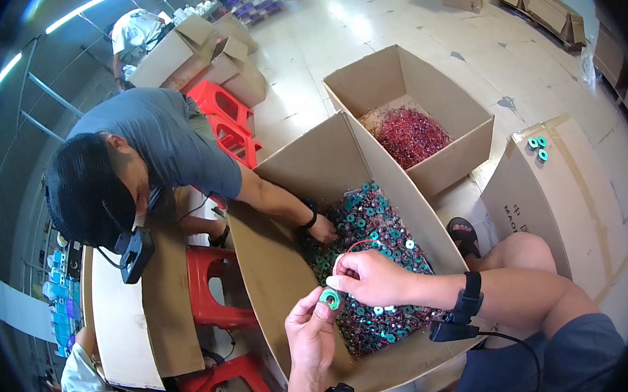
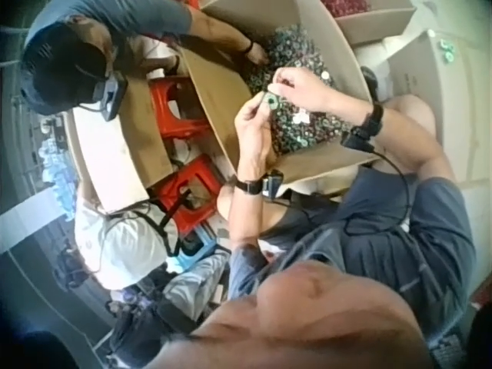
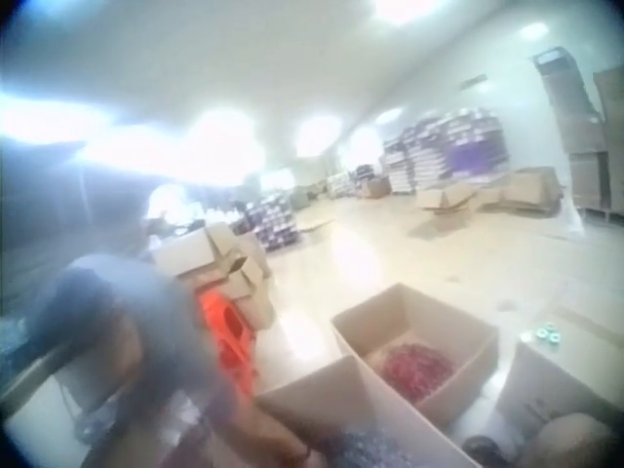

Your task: Sorting and inspecting green and red plastic ring-like parts from a large cardboard box on a factory floor.

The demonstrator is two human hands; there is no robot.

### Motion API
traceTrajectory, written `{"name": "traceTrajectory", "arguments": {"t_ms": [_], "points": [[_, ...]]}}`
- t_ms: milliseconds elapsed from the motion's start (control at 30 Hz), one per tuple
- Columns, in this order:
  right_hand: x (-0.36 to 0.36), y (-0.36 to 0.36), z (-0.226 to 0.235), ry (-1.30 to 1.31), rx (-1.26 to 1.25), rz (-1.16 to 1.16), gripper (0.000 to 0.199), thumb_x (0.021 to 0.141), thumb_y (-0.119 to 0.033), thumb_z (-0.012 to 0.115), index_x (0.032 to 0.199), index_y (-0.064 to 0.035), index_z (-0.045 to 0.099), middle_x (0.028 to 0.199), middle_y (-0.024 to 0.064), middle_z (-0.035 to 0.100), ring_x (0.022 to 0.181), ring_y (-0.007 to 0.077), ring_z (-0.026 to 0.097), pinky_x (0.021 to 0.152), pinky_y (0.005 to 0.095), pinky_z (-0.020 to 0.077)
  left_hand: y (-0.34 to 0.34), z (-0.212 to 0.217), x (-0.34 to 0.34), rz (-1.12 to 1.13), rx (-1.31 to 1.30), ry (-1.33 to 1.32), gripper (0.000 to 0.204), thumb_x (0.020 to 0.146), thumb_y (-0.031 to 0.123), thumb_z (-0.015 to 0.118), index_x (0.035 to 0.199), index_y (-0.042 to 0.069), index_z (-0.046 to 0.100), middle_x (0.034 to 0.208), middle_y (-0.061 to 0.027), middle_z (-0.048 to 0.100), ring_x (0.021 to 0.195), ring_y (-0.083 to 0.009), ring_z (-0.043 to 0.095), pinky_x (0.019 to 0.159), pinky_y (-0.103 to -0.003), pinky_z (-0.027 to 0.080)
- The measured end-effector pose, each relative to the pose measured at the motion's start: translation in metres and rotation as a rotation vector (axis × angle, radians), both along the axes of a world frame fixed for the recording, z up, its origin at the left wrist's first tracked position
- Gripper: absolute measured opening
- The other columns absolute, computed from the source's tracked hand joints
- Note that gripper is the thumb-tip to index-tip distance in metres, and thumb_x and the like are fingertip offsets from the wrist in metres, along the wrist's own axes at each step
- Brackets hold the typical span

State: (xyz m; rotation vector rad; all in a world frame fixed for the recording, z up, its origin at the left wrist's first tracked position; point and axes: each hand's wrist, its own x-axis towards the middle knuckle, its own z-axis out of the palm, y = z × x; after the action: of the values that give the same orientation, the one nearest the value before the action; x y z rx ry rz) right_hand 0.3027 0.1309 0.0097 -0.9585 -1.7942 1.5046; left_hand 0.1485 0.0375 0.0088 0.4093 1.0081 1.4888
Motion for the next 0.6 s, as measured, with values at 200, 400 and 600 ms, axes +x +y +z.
{"name": "traceTrajectory", "arguments": {"t_ms": [200,400,600], "points": [[0.0,-0.009,0.003,-0.095,0.302,-0.011,0.015,0.093,-0.012,0.059,0.083,-0.0023,0.055,0.07,-0.0001,0.054,0.064,0.0081,0.052,0.057,0.0269,0.0438,0.001,-0.009,0.0,-0.021,-0.088,0.041,0.029,0.082,-0.008,0.069,0.111,-0.005,0.064,0.103,-0.011,0.067,0.09,-0.0131,0.063,0.083,-0.026,0.053],[-0.003,-0.012,0.012,-0.198,0.123,0.012,0.015,0.09,-0.013,0.064,0.086,-0.0015,0.056,0.068,0.0023,0.054,0.06,0.0046,0.049,0.055,0.0237,0.0418,-0.004,-0.01,0.003,0.01,-0.125,0.136,0.032,0.081,-0.005,0.072,0.112,-0.005,0.065,0.1,-0.0097,0.068,0.088,-0.0117,0.064,0.083,-0.025,0.053],[0.005,-0.006,-0.007,-0.031,-0.216,-0.064,0.016,0.09,-0.015,0.062,0.083,-0.0023,0.056,0.066,0.0084,0.056,0.061,0.0165,0.056,0.056,0.0329,0.045,-0.003,-0.014,0.005,-0.043,-0.064,0.112,0.034,0.081,-0.002,0.073,0.114,-0.003,0.065,0.101,-0.0077,0.068,0.087,-0.0104,0.063,0.081,-0.024,0.052]]}}
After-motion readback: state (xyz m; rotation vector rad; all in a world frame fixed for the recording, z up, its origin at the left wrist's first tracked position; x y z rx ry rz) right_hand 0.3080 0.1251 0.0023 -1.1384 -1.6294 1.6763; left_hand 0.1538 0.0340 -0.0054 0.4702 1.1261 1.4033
